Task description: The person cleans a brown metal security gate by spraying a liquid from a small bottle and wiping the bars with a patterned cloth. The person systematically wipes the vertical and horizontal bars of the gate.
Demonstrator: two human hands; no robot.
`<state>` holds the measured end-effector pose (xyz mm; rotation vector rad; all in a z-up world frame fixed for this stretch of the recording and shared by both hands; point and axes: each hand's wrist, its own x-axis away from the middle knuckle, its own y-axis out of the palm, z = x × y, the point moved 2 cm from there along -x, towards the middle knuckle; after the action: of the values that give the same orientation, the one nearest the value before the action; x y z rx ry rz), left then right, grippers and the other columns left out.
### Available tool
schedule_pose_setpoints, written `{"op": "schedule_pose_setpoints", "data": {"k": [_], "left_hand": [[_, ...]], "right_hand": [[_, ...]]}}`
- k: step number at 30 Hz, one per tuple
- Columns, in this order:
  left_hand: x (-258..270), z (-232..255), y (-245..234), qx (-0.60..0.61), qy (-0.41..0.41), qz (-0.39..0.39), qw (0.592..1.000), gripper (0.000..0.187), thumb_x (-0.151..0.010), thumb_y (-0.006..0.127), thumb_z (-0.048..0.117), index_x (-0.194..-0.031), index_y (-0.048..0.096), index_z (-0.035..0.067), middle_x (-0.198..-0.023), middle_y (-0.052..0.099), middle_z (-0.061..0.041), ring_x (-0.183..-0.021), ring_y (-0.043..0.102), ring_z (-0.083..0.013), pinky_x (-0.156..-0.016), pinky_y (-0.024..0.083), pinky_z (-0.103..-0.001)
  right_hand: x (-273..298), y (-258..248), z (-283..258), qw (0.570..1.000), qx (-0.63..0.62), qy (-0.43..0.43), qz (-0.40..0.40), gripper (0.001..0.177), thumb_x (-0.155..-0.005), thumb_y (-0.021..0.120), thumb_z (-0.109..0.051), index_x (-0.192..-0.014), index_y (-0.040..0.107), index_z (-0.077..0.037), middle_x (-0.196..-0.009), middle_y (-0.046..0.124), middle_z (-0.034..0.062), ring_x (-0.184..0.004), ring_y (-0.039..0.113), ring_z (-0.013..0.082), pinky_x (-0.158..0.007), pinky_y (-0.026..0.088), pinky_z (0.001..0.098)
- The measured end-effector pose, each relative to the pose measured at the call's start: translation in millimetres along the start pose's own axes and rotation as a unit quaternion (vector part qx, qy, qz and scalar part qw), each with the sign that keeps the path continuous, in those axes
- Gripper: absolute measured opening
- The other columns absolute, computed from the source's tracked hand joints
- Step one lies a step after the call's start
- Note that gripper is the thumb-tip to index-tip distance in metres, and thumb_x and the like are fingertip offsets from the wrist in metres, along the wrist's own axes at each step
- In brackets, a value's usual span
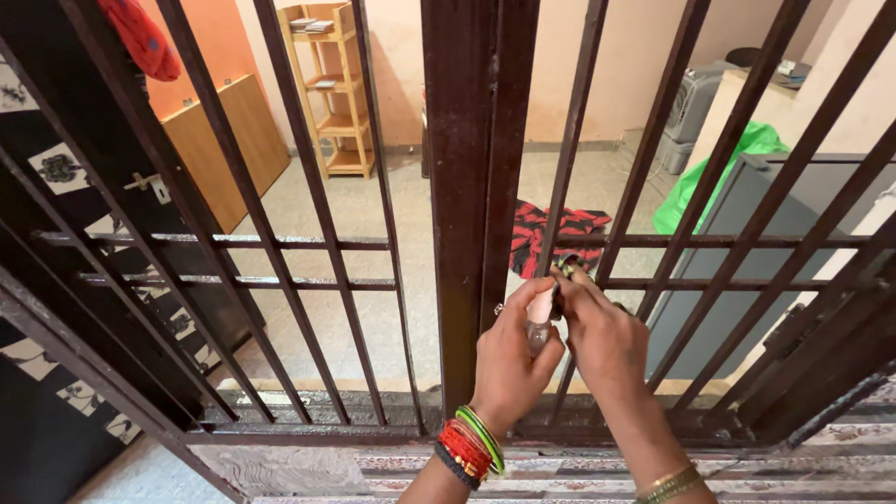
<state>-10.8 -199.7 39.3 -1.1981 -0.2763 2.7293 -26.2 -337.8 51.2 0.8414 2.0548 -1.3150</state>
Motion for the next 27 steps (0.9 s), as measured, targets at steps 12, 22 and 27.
{"op": "schedule_pose_setpoints", "data": {"k": [12,22,27], "left_hand": [[-1,7,11,-0.051,-0.132,-0.115,0.983,0.064,-0.081,0.067,0.012,-0.142,0.05,0.024,-0.104,0.073,-0.015,-0.079,0.075,-0.0329,-0.076,0.059,-0.041],[-5,16,36,0.032,-0.081,-0.021,0.996,0.066,-0.083,0.067,0.004,-0.145,0.048,0.02,-0.087,0.072,-0.011,-0.073,0.073,-0.0241,-0.068,0.059,-0.037],[-4,19,49,0.021,-0.109,0.002,0.994,0.062,-0.086,0.068,0.006,-0.144,0.049,0.02,-0.086,0.071,-0.009,-0.066,0.07,-0.0215,-0.061,0.056,-0.035]], "right_hand": [[13,3,24,0.982,-0.127,-0.109,0.091,0.041,-0.084,0.059,0.006,-0.12,0.069,-0.012,-0.107,0.076,0.0132,-0.086,0.076,0.029,-0.073,0.06,0.0385],[-41,-53,29,0.993,0.076,-0.06,0.063,0.031,-0.091,0.059,-0.005,-0.121,0.068,-0.004,-0.127,0.074,0.0165,-0.08,0.073,0.0375,-0.068,0.059,0.0473],[-83,-59,19,0.98,0.144,0.072,-0.118,0.024,-0.097,0.057,-0.017,-0.116,0.071,-0.011,-0.089,0.077,0.0177,-0.08,0.073,0.0372,-0.074,0.057,0.0493]]}}
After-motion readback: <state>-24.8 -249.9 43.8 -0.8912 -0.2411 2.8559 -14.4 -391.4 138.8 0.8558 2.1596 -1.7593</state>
